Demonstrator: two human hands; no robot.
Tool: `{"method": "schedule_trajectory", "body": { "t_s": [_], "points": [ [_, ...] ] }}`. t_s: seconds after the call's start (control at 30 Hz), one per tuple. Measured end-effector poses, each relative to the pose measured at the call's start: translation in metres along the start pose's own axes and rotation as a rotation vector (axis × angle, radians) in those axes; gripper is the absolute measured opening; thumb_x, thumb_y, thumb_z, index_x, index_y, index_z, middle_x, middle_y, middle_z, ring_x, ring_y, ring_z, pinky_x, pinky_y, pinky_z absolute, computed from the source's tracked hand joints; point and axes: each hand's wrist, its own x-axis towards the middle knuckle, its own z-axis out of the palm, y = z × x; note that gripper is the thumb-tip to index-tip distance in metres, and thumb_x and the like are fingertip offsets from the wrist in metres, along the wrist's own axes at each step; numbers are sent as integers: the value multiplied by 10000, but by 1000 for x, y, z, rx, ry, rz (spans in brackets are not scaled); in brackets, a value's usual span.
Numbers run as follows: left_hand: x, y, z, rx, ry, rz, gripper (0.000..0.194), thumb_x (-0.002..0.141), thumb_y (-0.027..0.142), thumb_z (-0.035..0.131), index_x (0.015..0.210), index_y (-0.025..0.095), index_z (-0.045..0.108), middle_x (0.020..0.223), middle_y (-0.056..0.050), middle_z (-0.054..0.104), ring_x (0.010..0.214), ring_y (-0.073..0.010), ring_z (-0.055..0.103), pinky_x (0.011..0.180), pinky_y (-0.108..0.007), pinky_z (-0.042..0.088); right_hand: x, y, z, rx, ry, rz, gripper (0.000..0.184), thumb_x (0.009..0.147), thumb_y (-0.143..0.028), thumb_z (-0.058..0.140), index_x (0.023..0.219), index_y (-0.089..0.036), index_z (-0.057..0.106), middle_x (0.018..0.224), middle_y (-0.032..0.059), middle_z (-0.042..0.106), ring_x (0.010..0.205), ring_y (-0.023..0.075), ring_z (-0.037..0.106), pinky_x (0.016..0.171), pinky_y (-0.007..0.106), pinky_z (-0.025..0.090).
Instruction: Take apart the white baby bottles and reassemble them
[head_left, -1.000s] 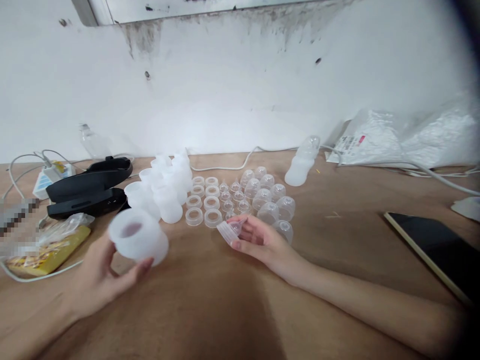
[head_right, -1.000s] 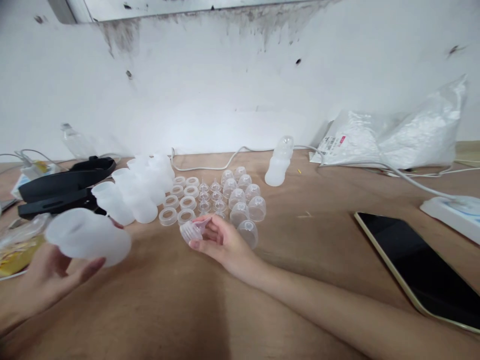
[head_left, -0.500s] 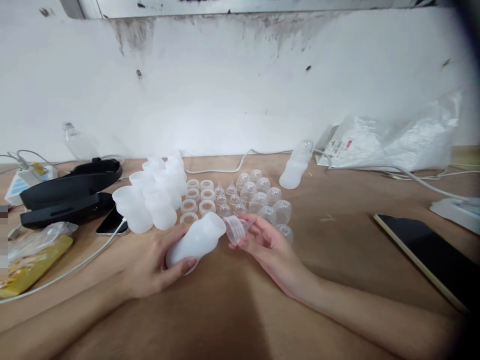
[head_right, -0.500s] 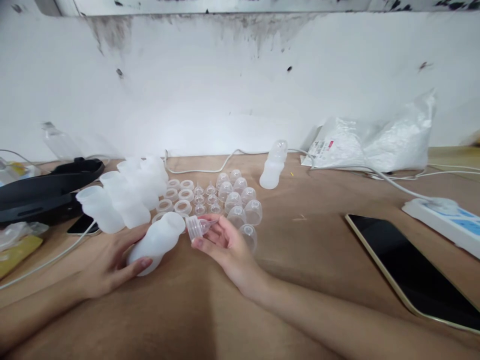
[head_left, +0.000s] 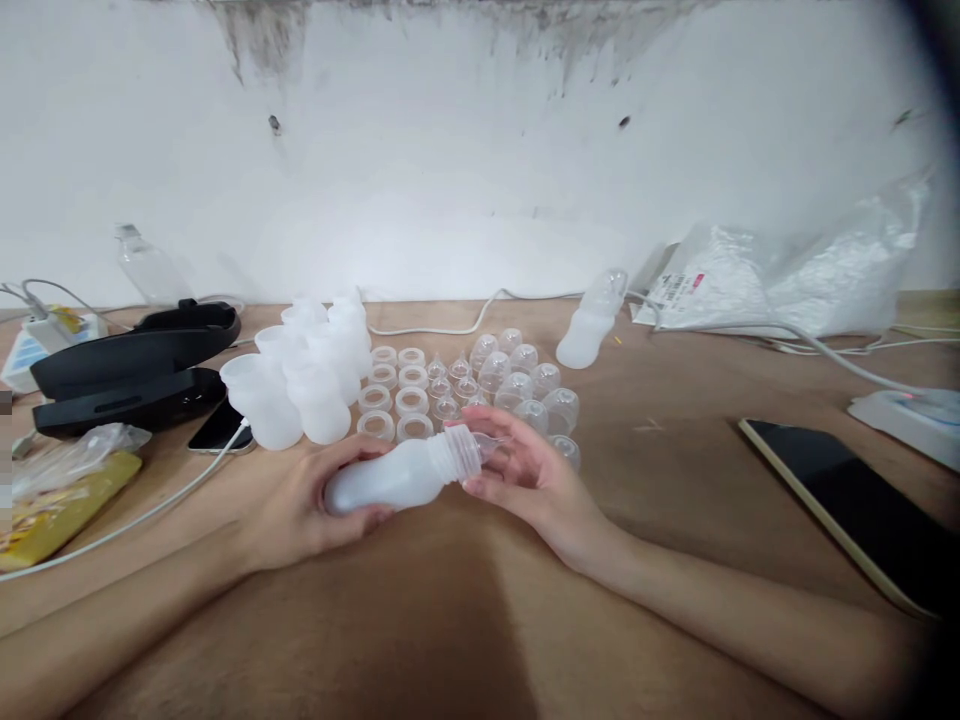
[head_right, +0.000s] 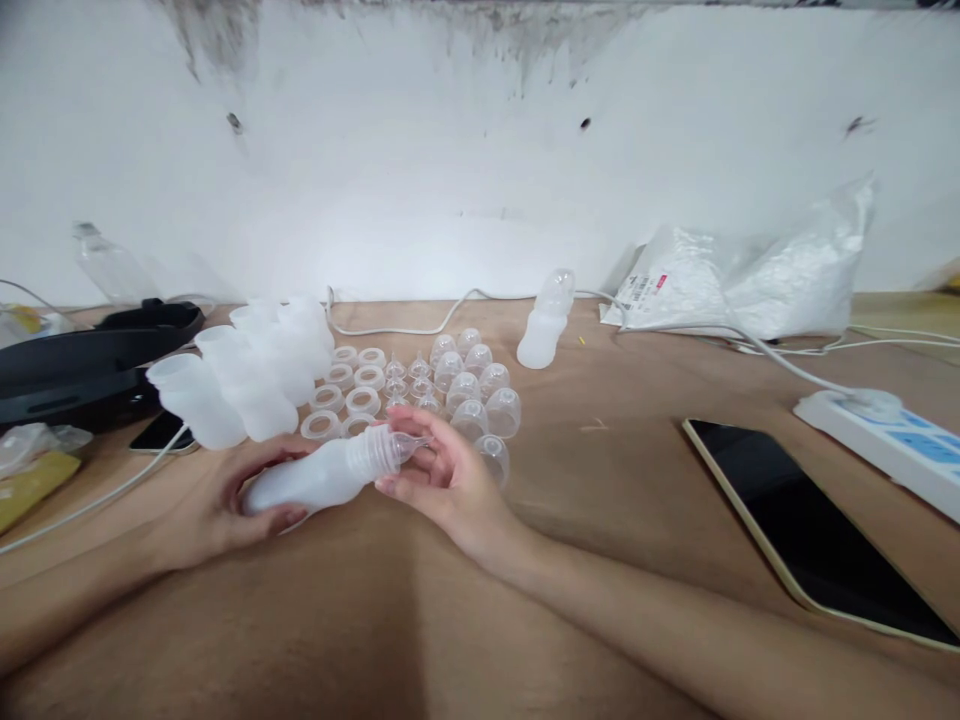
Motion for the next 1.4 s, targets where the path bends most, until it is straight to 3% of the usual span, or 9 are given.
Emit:
{"method": "schedule_trajectory", "body": {
  "t_s": [0.13,0.33,0.43,0.53,0.7,0.83,0.97,1.23,1.4],
  "points": [
    [1,7,-7,-83,-25,-108,330,759,403,536,1034,223,564,979,6,645,819,-179,601,670,-246,472,-2,-1,0,-28,-59,15,442,667,-137,677,1059,-273,526,1098,5,571,935,117,581,832,272,489],
    [1,18,-18,-145,-214,-230,328,832,458,428,997,242,611,881,18,659,825,-189,606,679,-257,466,-6,-1,0,-70,-119,46,399,674,-138,670,1035,-260,552,946,-11,623,820,108,613,792,270,503],
    [-2,18,-14,-34,-116,-123,330,807,433,486,1071,251,562,975,6,639,836,-186,595,697,-270,470,-6,-2,1,-84,-103,86,392,672,-137,668,1020,-259,537,889,-26,623,762,96,618,760,257,512],
    [-5,14,-7,188,56,116,392,778,356,556,1146,237,494,1084,-31,589,948,-209,542,786,-321,458,-4,-4,2,-130,-85,95,360,671,-136,664,981,-245,518,899,-24,606,749,91,612,729,244,516],
    [-9,5,-1,477,131,351,399,806,297,557,1176,208,438,1122,-73,544,1018,-222,472,844,-377,431,-4,-6,4,-206,-66,70,321,674,-168,665,943,-229,501,928,-8,569,772,95,590,689,228,512],
    [-11,10,-5,426,183,229,542,803,437,501,1258,198,332,1189,-110,498,1019,-251,498,826,-385,445,-6,-6,5,-176,-47,34,314,682,-182,659,948,-243,503,942,-5,550,782,108,588,711,255,518],
    [-11,17,-9,344,158,-39,420,869,443,344,1229,229,371,1079,-64,594,761,-189,602,641,-297,488,-7,-7,5,-192,-15,-4,319,678,-191,663,949,-258,509,962,1,543,810,127,584,716,276,523],
    [-10,-2,-5,440,199,323,462,804,361,543,1214,229,374,1198,-97,477,1032,-239,527,826,-376,472,-5,-9,5,-168,4,35,313,669,-173,673,932,-252,523,937,-16,567,738,96,596,704,251,518],
    [-8,5,-9,293,178,181,512,846,416,433,1271,179,274,1222,-132,453,1100,-256,471,881,-393,433,-6,-9,5,-188,29,22,316,664,-188,678,931,-251,522,943,-15,554,697,80,583,665,229,512]
  ]
}}
